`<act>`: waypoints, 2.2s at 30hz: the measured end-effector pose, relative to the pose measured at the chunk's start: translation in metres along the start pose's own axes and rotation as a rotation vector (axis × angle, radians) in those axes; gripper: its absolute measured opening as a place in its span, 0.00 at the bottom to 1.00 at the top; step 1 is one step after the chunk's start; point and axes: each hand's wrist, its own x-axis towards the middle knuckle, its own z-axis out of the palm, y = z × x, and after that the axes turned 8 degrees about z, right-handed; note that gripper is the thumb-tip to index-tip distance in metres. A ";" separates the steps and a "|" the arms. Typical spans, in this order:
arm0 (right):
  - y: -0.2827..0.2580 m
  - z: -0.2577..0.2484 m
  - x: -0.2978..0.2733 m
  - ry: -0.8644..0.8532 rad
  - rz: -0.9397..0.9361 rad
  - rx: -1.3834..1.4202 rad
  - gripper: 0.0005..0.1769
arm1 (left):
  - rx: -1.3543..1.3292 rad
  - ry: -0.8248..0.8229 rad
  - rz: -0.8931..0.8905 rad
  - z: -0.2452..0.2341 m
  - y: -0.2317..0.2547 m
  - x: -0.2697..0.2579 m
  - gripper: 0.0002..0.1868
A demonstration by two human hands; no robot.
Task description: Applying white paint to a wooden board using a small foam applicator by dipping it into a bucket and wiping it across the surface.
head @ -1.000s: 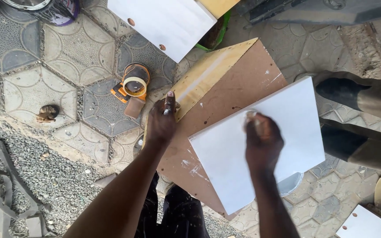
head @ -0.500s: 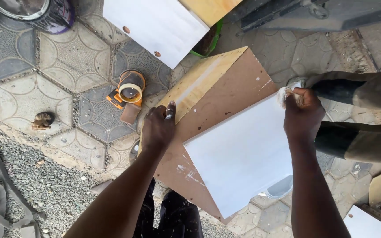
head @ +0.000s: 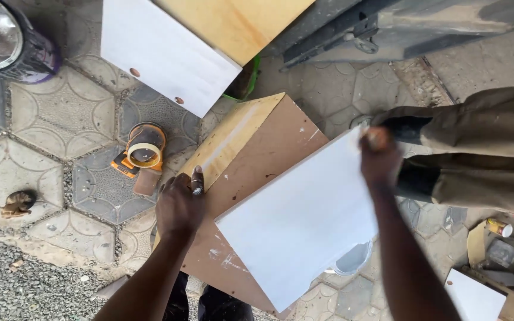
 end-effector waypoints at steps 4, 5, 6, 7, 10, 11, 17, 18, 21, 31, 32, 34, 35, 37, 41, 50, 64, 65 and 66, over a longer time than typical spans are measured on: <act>0.017 -0.017 0.048 -0.035 0.272 0.024 0.10 | 0.019 -0.006 -0.005 0.001 0.004 0.000 0.31; 0.002 -0.015 0.030 -0.078 0.315 0.051 0.09 | 0.008 -0.001 -0.012 0.000 0.004 0.000 0.30; -0.013 -0.014 0.012 -0.121 0.357 0.078 0.09 | -0.003 0.004 -0.018 -0.001 0.003 0.000 0.30; -0.045 -0.011 -0.031 -0.134 0.364 0.079 0.09 | 0.007 0.001 -0.028 -0.002 0.002 -0.001 0.30; -0.130 0.006 -0.157 -0.285 0.262 0.214 0.08 | -0.088 0.000 -0.040 0.000 -0.004 0.006 0.32; -0.147 0.014 -0.204 -0.398 -0.011 0.286 0.10 | -0.128 0.007 -0.013 0.005 -0.009 0.009 0.34; -0.200 0.005 -0.250 -0.453 -0.390 0.338 0.07 | -0.173 -0.053 -0.039 -0.005 0.000 0.008 0.38; -0.181 0.013 -0.242 -0.343 -0.437 0.191 0.12 | -0.163 -0.085 -0.072 -0.006 0.003 0.007 0.37; -0.088 0.027 -0.145 -0.027 -0.436 -0.051 0.03 | -0.146 -0.020 0.000 0.007 -0.009 0.007 0.35; 0.017 -0.034 0.069 0.086 0.302 0.277 0.11 | -0.132 -0.024 0.010 0.010 -0.007 0.007 0.34; 0.003 -0.040 0.053 -0.019 0.430 0.472 0.09 | -0.136 0.001 0.038 0.013 -0.008 0.008 0.34; -0.026 -0.037 0.014 -0.147 0.569 0.689 0.08 | -0.114 0.041 0.052 0.013 -0.013 0.008 0.33; -0.039 -0.033 -0.006 -0.191 0.581 0.772 0.08 | -0.137 0.065 0.071 0.014 -0.013 0.009 0.33; -0.059 -0.027 -0.052 -0.246 0.600 0.861 0.10 | -0.150 0.092 0.082 0.013 -0.012 0.009 0.32; -0.103 -0.031 -0.151 -0.420 0.686 1.014 0.11 | -0.256 0.086 0.075 0.006 -0.013 0.003 0.32; -0.197 -0.044 -0.278 -0.572 0.307 0.351 0.15 | -0.849 0.206 -0.113 -0.005 -0.032 -0.014 0.14; -0.254 -0.006 -0.327 -0.537 -0.236 0.318 0.05 | -0.696 0.370 -0.024 -0.085 -0.062 -0.123 0.14; -0.254 -0.010 -0.322 -0.464 -0.192 0.370 0.04 | -0.668 0.349 -0.008 -0.088 -0.066 -0.127 0.15; -0.254 -0.014 -0.317 -0.390 -0.148 0.421 0.06 | -0.640 0.328 0.008 -0.091 -0.069 -0.131 0.16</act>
